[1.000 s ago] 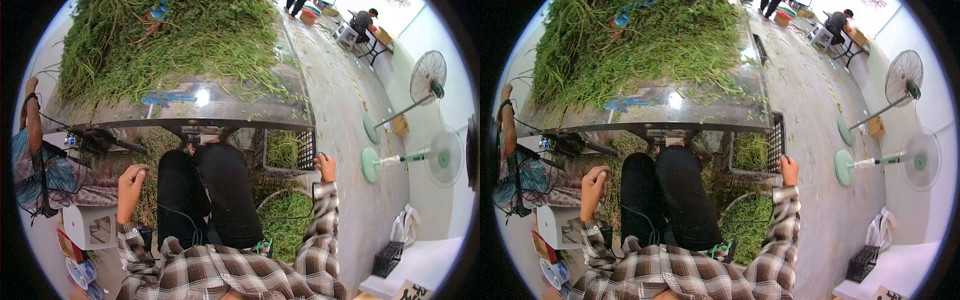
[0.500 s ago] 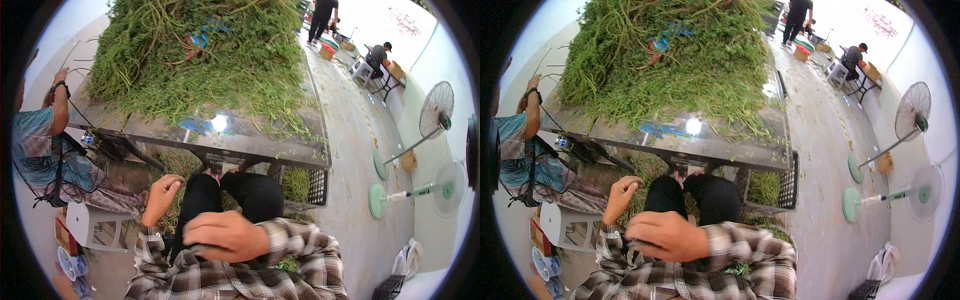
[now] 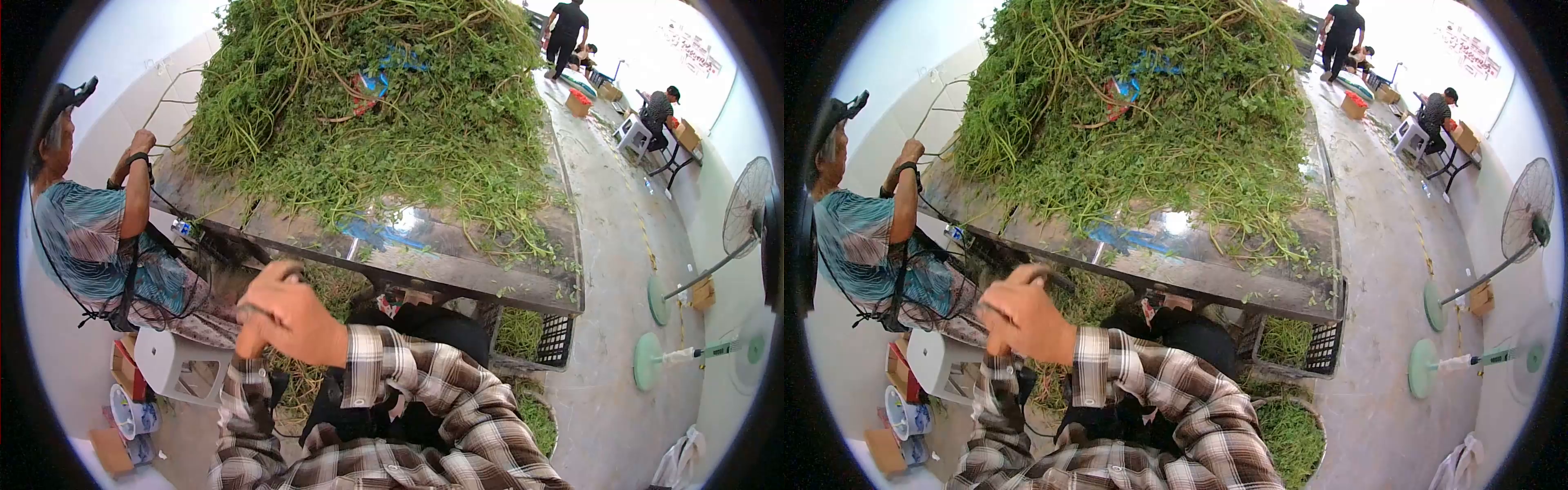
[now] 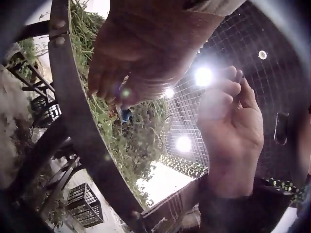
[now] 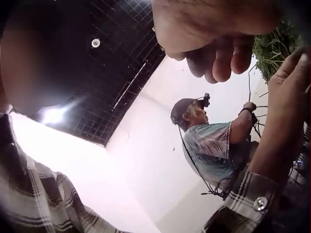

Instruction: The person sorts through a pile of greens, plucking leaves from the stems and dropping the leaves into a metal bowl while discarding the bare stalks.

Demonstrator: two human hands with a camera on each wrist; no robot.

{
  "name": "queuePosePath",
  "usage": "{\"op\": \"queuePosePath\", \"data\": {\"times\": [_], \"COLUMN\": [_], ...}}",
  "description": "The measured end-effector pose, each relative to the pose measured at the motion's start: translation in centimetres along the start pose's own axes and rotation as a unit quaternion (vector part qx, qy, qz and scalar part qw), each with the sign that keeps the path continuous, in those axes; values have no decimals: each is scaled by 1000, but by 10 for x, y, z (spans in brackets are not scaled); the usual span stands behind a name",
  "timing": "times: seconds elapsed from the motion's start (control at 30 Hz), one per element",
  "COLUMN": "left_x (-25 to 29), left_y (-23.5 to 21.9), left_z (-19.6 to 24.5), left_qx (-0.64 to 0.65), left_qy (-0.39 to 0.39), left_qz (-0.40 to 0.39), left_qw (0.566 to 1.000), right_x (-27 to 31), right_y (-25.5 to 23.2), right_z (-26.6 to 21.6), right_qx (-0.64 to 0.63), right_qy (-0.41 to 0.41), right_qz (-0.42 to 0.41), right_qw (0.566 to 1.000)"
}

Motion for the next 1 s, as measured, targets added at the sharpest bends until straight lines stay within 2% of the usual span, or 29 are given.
{"op": "queuePosePath", "data": {"times": [0.03, 0.1, 0.13, 0.2, 0.23, 0.3, 0.33, 0.43, 0.5, 0.57, 0.63, 0.67, 0.73, 0.87, 0.9, 0.93, 1.0], "left_x": [-10, -29, -41, -66, -79, -100, -106, -117, -110, -99, -87, -79, -68, -49, -46, -43, -39], "left_y": [-1, 4, 3, 6, 9, 18, 22, 35, 40, 47, 50, 51, 47, 41, 39, 38, 32], "left_z": [-1, -14, -13, -4, -5, -1, 0, 6, 15, 19, 24, 23, 30, 29, 30, 29, 31], "left_qx": [-12, 103, 104, -33, -33, -130, -120, -109, -72, -98, -91, -55, 9, 45, 6, 28, -24], "left_qy": [5, -28, -26, -30, -30, 27, -6, 6, 10, 29, 13, 5, -9, 13, 32, 19, 48], "left_qz": [12, 10, 9, -24, -27, -49, -61, -49, -55, -47, -65, -53, -42, -26, -11, -20, -12], "left_qw": [1000, 994, 994, 999, 999, 990, 991, 993, 996, 994, 994, 997, 999, 999, 999, 999, 999], "right_x": [-4, -8, -6, -2, 0, 6, 10, 24, 40, 57, 89, 104, 134, 206, 222, 236, 245], "right_y": [-6, -21, -26, -37, -41, -41, -44, -56, -66, -79, -72, -67, -57, -53, -56, -61, -83], "right_z": [2, 13, 18, 24, 30, 39, 37, 14, -5, -46, -75, -86, -92, -86, -88, -90, -105], "right_qx": [-3, -75, -94, -111, -130, -151, -170, -206, -237, -228, -286, -310, -318, -323, -326, -320, -298], "right_qy": [2, 93, 86, 117, 148, 166, 188, 245, 236, 192, 138, 149, 195, 303, 318, 309, 282], "right_qz": [3, 29, 72, 81, 88, 111, 110, 107, 140, 173, 251, 284, 326, 459, 479, 509, 529], "right_qw": [1000, 992, 989, 984, 976, 968, 961, 941, 932, 939, 915, 895, 869, 771, 751, 737, 743]}}
Point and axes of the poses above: each hand's wrist, its own x-axis away from the middle knuckle, its own y-axis out of the palm, z = x × y, the point moved 5 cm from there along -x, towards the middle knuckle, and after that the axes turned 11 degrees about -z, right-handed, at the moved point
